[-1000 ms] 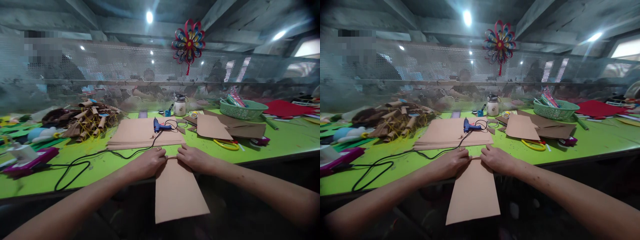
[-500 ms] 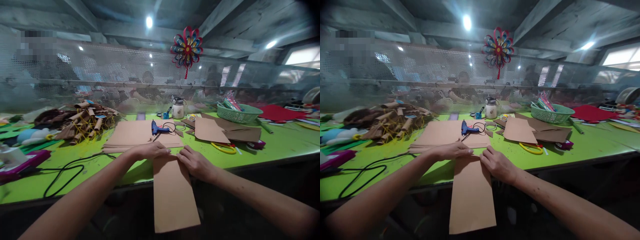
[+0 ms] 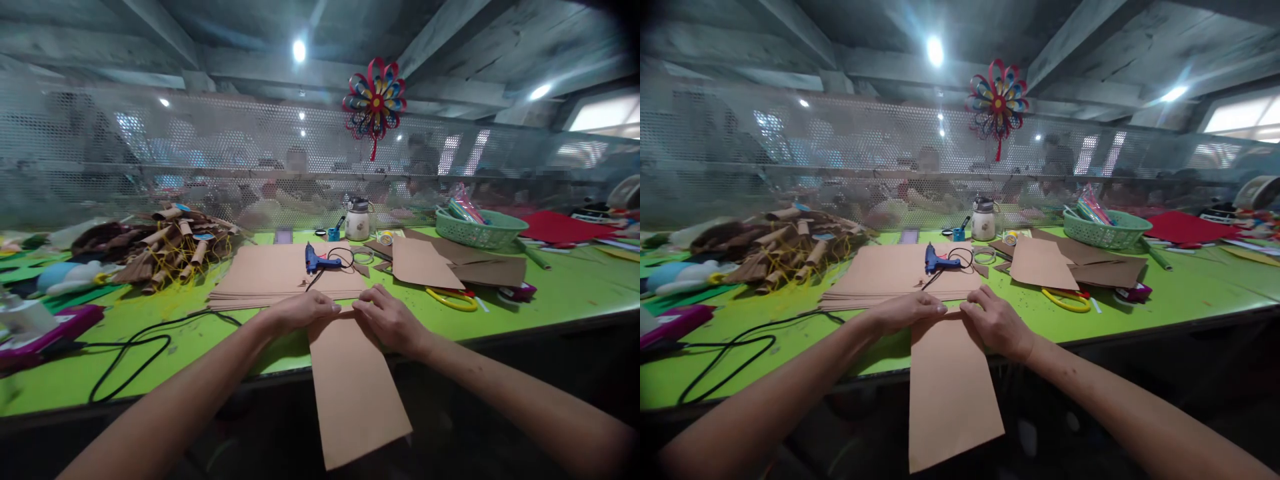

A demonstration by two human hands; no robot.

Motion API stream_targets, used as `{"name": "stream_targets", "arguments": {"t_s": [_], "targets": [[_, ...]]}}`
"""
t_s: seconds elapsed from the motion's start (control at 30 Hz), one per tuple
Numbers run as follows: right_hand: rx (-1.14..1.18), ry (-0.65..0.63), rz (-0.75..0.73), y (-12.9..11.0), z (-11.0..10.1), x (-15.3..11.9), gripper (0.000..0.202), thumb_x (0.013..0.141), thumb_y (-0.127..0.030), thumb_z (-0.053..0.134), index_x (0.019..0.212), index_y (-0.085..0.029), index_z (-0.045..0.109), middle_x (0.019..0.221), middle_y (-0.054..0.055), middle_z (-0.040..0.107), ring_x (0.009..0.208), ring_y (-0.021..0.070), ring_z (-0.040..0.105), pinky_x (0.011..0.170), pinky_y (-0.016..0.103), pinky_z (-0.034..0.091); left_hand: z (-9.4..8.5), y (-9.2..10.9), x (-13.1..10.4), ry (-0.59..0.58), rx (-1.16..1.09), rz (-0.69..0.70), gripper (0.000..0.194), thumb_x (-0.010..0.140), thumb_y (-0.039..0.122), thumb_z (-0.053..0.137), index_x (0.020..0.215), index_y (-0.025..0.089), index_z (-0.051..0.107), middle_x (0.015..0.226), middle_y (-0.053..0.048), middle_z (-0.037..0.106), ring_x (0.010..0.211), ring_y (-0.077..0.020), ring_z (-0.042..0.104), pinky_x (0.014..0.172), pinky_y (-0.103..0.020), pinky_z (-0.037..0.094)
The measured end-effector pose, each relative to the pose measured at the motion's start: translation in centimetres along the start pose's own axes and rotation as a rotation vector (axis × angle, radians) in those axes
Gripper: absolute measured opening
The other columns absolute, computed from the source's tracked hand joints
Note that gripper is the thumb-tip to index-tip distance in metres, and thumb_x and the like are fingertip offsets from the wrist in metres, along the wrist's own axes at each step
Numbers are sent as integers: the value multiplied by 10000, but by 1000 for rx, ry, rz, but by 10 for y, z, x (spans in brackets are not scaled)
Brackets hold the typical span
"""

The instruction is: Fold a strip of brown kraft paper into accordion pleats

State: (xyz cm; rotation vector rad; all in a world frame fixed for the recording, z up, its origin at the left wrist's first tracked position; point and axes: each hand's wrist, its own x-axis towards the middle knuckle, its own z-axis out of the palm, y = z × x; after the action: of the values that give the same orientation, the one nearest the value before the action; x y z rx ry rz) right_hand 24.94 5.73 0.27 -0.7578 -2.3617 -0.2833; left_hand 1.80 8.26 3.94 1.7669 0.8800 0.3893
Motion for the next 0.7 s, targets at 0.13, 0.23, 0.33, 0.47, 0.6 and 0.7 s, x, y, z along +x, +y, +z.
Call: {"name": "stream_targets", "arguments": {"t_s": [0.13, 0.23, 0.33, 0.47, 0.6, 0.7], "targets": [[326, 15, 224, 1, -12, 4, 330, 823, -173, 565, 1152, -163, 576, 1083, 116, 582, 982, 219, 527, 831, 362, 472, -3, 4, -2, -19, 164, 18, 505, 801, 630, 500, 641, 153, 453, 600, 37, 381, 548, -89, 315, 518, -226, 260], [484, -122, 362, 4, -22, 16, 261, 865, -275, 538, 1082, -161, 629, 1035, 85, 636, 883, 180, 576, 743, 290, 475, -2, 10, -4, -20, 304, 74, 491, 841, 606, 446, 695, 141, 505, 633, 27, 401, 579, -98, 330, 518, -220, 263], [574, -345, 386, 7, -24, 28, 330, 908, -388, 474, 838, -134, 673, 763, 33, 650, 701, 142, 564, 619, 234, 425, -1, 15, -6, -3, 417, 102, 473, 874, 567, 400, 744, 136, 546, 652, 21, 421, 607, -107, 357, 528, -216, 275], [680, -416, 439, 10, -15, 32, 375, 877, -434, 516, 701, -124, 631, 594, -8, 563, 561, 102, 482, 514, 205, 348, 1, 17, -9, 27, 513, 114, 459, 893, 529, 370, 753, 135, 562, 656, 17, 437, 614, -112, 373, 524, -215, 275], [851, -380, 485, 14, -7, 28, 378, 836, -463, 573, 695, -116, 619, 558, -13, 549, 520, 87, 465, 501, 201, 348, 2, 15, -9, 64, 599, 146, 444, 910, 498, 360, 752, 139, 568, 655, 10, 481, 605, -115, 402, 522, -216, 276], [912, -283, 553, 14, -3, 23, 358, 797, -455, 620, 713, -108, 634, 548, -10, 546, 502, 87, 466, 483, 205, 349, 3, 14, -10, 113, 664, 196, 415, 928, 457, 356, 805, 141, 596, 693, -9, 554, 608, -123, 443, 524, -219, 279]]}}
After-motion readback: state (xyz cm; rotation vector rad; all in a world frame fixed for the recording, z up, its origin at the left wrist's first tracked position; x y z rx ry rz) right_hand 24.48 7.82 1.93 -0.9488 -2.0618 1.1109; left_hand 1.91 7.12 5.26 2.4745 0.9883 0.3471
